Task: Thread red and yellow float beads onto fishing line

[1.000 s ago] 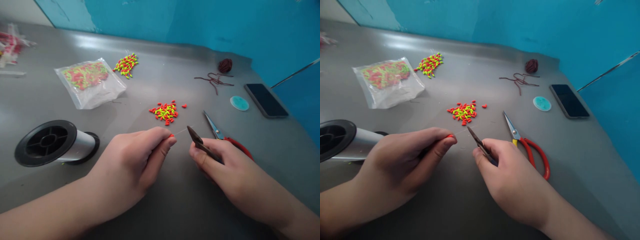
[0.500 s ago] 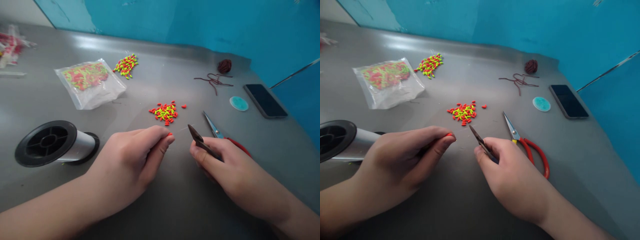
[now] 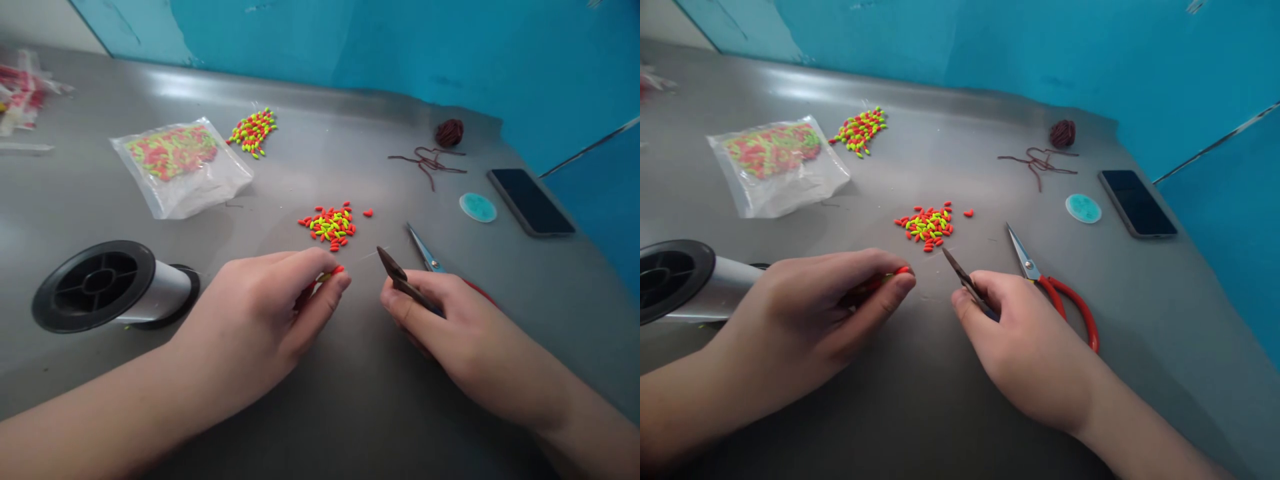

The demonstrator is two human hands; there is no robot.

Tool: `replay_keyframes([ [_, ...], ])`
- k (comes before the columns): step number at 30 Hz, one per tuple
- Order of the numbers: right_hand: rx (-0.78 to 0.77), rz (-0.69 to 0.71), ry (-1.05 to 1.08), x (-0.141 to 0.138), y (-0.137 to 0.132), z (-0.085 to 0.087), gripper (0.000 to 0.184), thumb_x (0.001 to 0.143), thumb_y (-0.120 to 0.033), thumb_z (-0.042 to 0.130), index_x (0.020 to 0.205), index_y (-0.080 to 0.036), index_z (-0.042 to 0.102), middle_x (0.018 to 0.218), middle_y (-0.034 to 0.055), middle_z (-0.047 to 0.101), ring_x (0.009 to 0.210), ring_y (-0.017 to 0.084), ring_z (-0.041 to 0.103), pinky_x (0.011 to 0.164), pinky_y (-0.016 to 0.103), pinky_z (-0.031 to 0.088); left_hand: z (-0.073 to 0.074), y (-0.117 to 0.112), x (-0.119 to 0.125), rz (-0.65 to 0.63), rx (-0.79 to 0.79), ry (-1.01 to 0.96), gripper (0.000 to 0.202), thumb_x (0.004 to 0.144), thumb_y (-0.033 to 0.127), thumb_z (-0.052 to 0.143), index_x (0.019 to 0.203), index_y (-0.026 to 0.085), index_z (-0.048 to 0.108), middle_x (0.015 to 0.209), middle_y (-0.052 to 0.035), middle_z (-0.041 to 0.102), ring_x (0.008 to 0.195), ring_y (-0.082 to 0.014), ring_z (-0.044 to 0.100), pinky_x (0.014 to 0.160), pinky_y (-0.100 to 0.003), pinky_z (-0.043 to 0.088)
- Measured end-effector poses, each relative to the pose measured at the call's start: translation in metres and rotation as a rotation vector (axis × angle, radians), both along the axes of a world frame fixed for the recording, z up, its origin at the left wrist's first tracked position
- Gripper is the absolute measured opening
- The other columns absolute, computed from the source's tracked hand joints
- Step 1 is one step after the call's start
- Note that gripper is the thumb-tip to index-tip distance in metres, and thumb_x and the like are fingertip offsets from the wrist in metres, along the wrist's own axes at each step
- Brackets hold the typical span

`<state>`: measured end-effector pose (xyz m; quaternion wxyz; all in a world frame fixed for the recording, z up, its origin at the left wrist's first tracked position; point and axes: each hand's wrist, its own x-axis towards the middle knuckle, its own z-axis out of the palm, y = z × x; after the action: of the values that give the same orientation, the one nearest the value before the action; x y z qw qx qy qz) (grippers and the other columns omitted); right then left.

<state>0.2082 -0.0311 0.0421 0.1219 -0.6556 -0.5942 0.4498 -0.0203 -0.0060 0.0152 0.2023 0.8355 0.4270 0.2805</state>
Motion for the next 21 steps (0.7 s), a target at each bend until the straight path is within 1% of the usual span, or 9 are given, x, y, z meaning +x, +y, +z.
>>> replay_keyframes([
  [3, 0.023, 0.004, -0.029, 0.002, 0.001, -0.001, 0.043, 0.107, -0.053, 0.049, 0.076, -0.024, 0.048, 0.072, -0.0028, 0.045, 0.068, 0.017, 0.044, 0.057, 0.032, 0.034, -0.001, 0.002, 0.002, 0.018, -0.036, -0.023, 0.006, 0.099, 0.026, 0.072, 0.101, 0.020, 0.073, 0.068, 0.0068, 0.056, 0.055, -0.0094, 0.047, 0.053, -0.026, 0.035],
  [5, 0.011, -0.005, -0.029, 0.003, 0.002, -0.001, 0.043, 0.107, -0.053, 0.049, 0.076, -0.024, 0.050, 0.073, -0.0026, 0.047, 0.069, 0.017, 0.045, 0.058, 0.032, 0.035, 0.003, 0.002, 0.002, 0.028, -0.157, -0.089, 0.012, 0.098, 0.030, 0.075, 0.108, 0.022, 0.075, 0.068, 0.0068, 0.060, 0.055, -0.0104, 0.051, 0.051, -0.025, 0.039],
  [6, 0.004, -0.013, -0.026, 0.002, 0.003, -0.001, 0.043, 0.107, -0.054, 0.049, 0.077, -0.024, 0.050, 0.073, -0.0028, 0.047, 0.068, 0.017, 0.045, 0.058, 0.032, 0.035, 0.005, 0.003, 0.002, 0.026, -0.244, -0.136, 0.012, 0.100, 0.034, 0.073, 0.107, 0.024, 0.075, 0.067, 0.0064, 0.063, 0.055, -0.0110, 0.054, 0.049, -0.025, 0.041],
  [10, -0.027, -0.014, -0.008, 0.000, 0.004, 0.001, 0.040, 0.104, -0.054, 0.055, 0.079, -0.024, 0.053, 0.074, -0.0027, 0.047, 0.070, 0.018, 0.045, 0.058, 0.033, 0.034, 0.016, 0.010, -0.003, 0.014, -0.579, -0.353, 0.038, 0.110, 0.053, 0.055, 0.099, 0.024, 0.078, 0.079, -0.0003, 0.079, 0.062, -0.0149, 0.070, 0.051, -0.024, 0.055],
  [13, -0.017, -0.002, -0.020, -0.001, 0.005, 0.001, 0.041, 0.105, -0.054, 0.053, 0.077, -0.024, 0.051, 0.075, -0.0022, 0.048, 0.072, 0.018, 0.046, 0.059, 0.033, 0.034, 0.017, 0.018, -0.006, 0.061, -0.797, -0.546, 0.053, 0.106, 0.067, 0.055, 0.100, 0.021, 0.081, 0.096, -0.0083, 0.085, 0.070, -0.0215, 0.079, 0.053, -0.028, 0.062],
  [15, -0.012, -0.005, -0.035, 0.000, 0.005, 0.000, 0.043, 0.106, -0.055, 0.051, 0.076, -0.024, 0.048, 0.075, -0.0025, 0.045, 0.070, 0.018, 0.044, 0.058, 0.033, 0.034, 0.016, 0.024, -0.007, 0.028, -0.946, -0.635, 0.059, 0.102, 0.072, 0.057, 0.102, 0.019, 0.081, 0.093, -0.0113, 0.085, 0.068, -0.0245, 0.080, 0.053, -0.032, 0.064],
  [18, -0.013, -0.001, -0.046, 0.001, 0.004, -0.001, 0.043, 0.106, -0.055, 0.050, 0.077, -0.024, 0.050, 0.076, -0.0021, 0.046, 0.071, 0.018, 0.045, 0.058, 0.033, 0.034, 0.016, 0.030, -0.006, 0.058, -1.079, -0.656, 0.060, 0.107, 0.067, 0.046, 0.099, 0.017, 0.079, 0.088, -0.0116, 0.085, 0.068, -0.0249, 0.081, 0.056, -0.032, 0.063],
  [20, -0.014, 0.000, -0.049, 0.001, 0.004, -0.002, 0.042, 0.106, -0.055, 0.051, 0.078, -0.024, 0.052, 0.076, -0.0021, 0.047, 0.071, 0.018, 0.045, 0.059, 0.033, 0.033, 0.018, 0.031, -0.006, 0.093, -1.119, -0.661, 0.062, 0.110, 0.060, 0.037, 0.097, 0.017, 0.079, 0.090, -0.0113, 0.085, 0.068, -0.0242, 0.081, 0.058, -0.033, 0.063],
  [21, -0.015, -0.001, -0.049, 0.001, 0.005, -0.002, 0.042, 0.106, -0.055, 0.051, 0.078, -0.024, 0.052, 0.075, -0.0022, 0.047, 0.070, 0.018, 0.044, 0.059, 0.033, 0.033, 0.018, 0.030, -0.005, 0.094, -1.134, -0.678, 0.062, 0.110, 0.060, 0.038, 0.097, 0.016, 0.079, 0.092, -0.0118, 0.085, 0.068, -0.0242, 0.081, 0.058, -0.033, 0.064],
])
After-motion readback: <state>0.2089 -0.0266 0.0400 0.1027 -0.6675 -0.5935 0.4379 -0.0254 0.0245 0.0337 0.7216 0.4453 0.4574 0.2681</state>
